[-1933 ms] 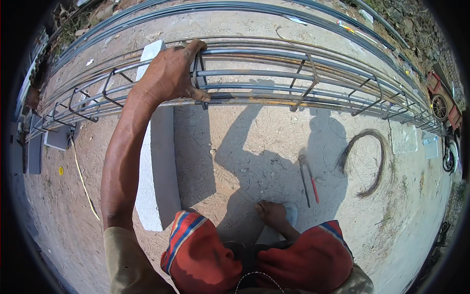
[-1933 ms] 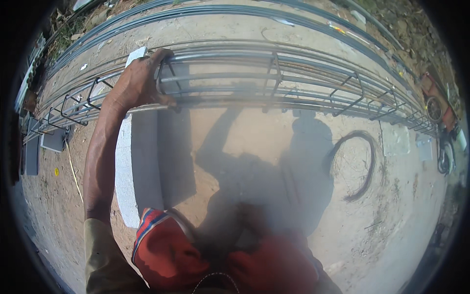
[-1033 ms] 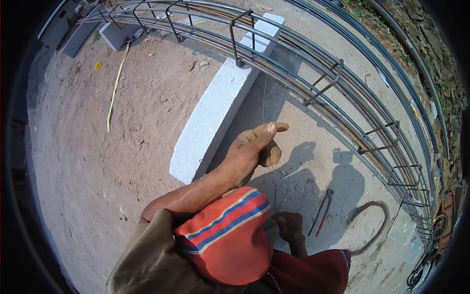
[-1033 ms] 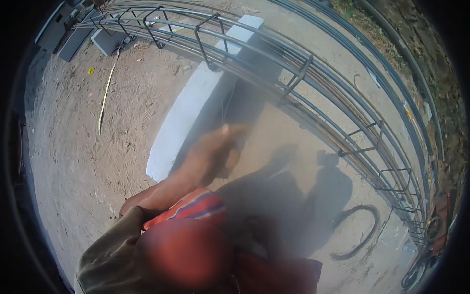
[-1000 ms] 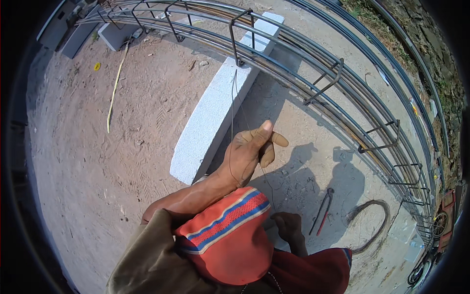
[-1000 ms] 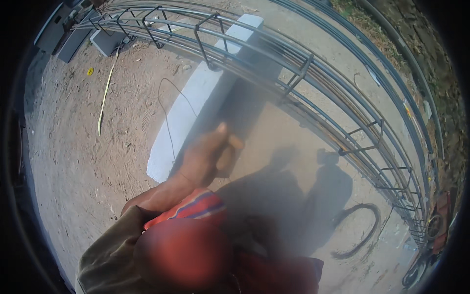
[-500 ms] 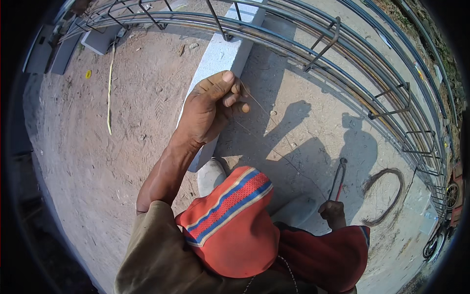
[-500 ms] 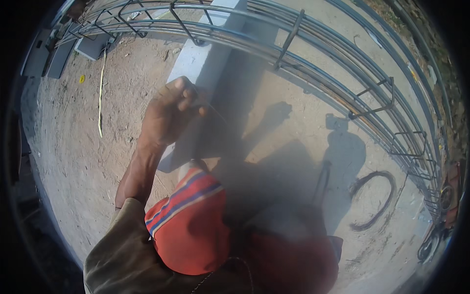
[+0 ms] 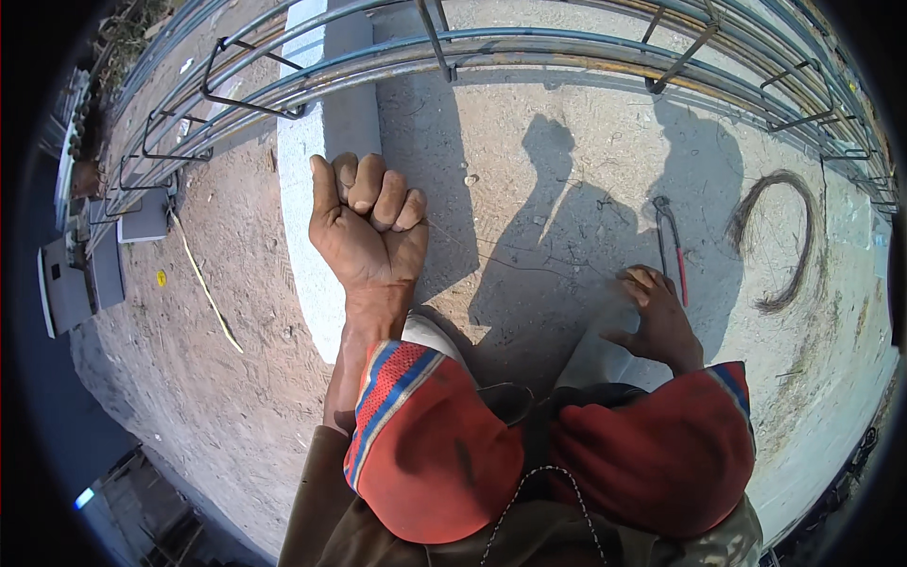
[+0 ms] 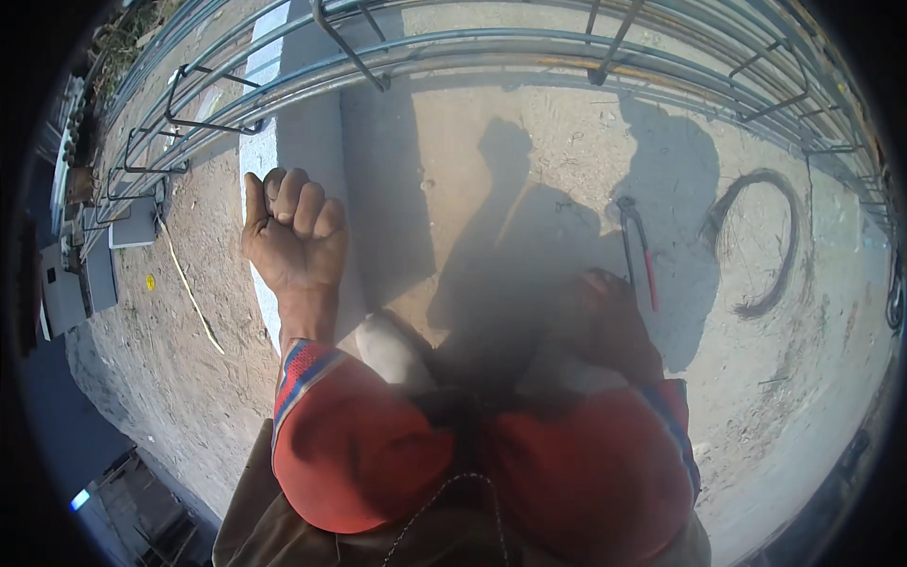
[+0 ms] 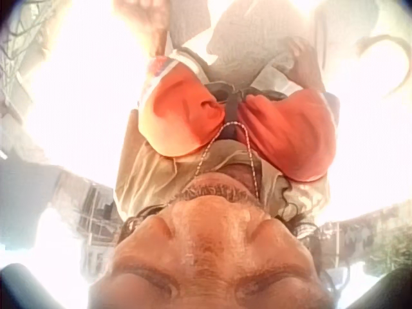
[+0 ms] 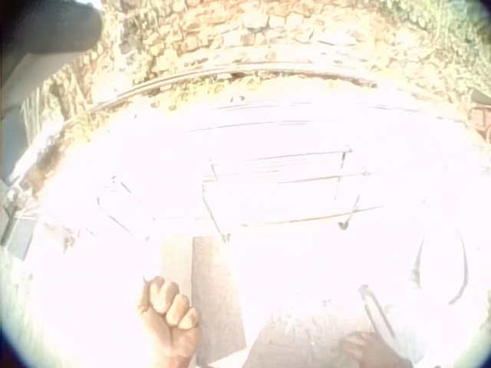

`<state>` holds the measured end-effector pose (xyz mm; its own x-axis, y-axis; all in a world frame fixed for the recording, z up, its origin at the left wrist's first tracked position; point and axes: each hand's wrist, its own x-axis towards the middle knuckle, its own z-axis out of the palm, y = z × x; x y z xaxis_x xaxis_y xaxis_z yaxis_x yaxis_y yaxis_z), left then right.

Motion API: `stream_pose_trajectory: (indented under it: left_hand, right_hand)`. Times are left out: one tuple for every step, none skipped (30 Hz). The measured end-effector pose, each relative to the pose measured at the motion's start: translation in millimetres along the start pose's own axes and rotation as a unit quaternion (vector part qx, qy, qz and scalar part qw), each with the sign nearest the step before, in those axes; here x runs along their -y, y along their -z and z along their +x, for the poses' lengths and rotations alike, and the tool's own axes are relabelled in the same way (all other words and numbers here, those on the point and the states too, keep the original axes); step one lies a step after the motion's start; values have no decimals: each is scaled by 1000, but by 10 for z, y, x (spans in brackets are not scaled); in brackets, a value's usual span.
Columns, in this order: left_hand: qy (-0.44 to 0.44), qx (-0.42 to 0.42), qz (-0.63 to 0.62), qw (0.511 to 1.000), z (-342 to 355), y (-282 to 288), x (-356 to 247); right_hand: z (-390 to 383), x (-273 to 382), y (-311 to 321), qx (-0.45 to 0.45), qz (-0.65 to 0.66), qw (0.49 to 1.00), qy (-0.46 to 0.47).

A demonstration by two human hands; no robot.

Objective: The person picks up pre-cut lengths of wire and uses pliers to twist them around the intersections of a steel rebar frame, securing the structure.

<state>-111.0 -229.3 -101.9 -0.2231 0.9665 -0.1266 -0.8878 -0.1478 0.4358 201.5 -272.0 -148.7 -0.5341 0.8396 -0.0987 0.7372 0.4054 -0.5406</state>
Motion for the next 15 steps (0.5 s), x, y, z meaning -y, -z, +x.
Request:
stream_pose_trajectory:
  left_hand:
    - [-9,-27,-22,999,24,-49,94]
    - [-7,28,-13,1000,14,7,36]
    - [3,33,-23,999,35,-14,89]
    - [-20,3,-23,1000,38,-49,116]
    - [-43,-27,-22,998,42,-81,138]
    - [-82,-53,-6,995,54,-119,151]
    - [-74,-47,-19,996,67,-42,121]
    - [-88,-39,10,995,50,-28,-33]
    - [-103,-32,37,993,37,-34,-181]
    - [-133,-37,46,989,42,-12,-257]
    - [-166,-29,54,984,56,42,-383]
    - [-179,-68,31,981,101,66,-373]
    - [-193,-107,10,975,135,77,-349]
    - [-176,-128,-9,976,140,79,-246]
    - [-196,-112,10,974,62,-209,-351]
  right_hand:
    - [96,84,91,-37,-29,999,2]
    - [225,193,-56,-51,85,995,-9]
    - [311,270,-54,-64,162,984,-30]
    - [356,305,-74,-86,329,939,-58]
    - [333,250,-99,-93,327,938,-64]
    - [294,168,-144,-75,267,961,-26]
    - [259,98,-162,-53,204,978,12]
    - [281,117,-158,-59,216,975,16]
    - [311,140,-136,-84,103,989,70]
    - [331,142,-142,-105,-16,988,115]
    - [400,158,-126,-108,-10,988,113]
    - [450,116,-91,-164,-96,974,124]
    - [441,83,-95,-187,-142,964,127]
    - [422,57,-100,-210,-188,951,129]
    - [521,211,-49,-197,-115,956,183]
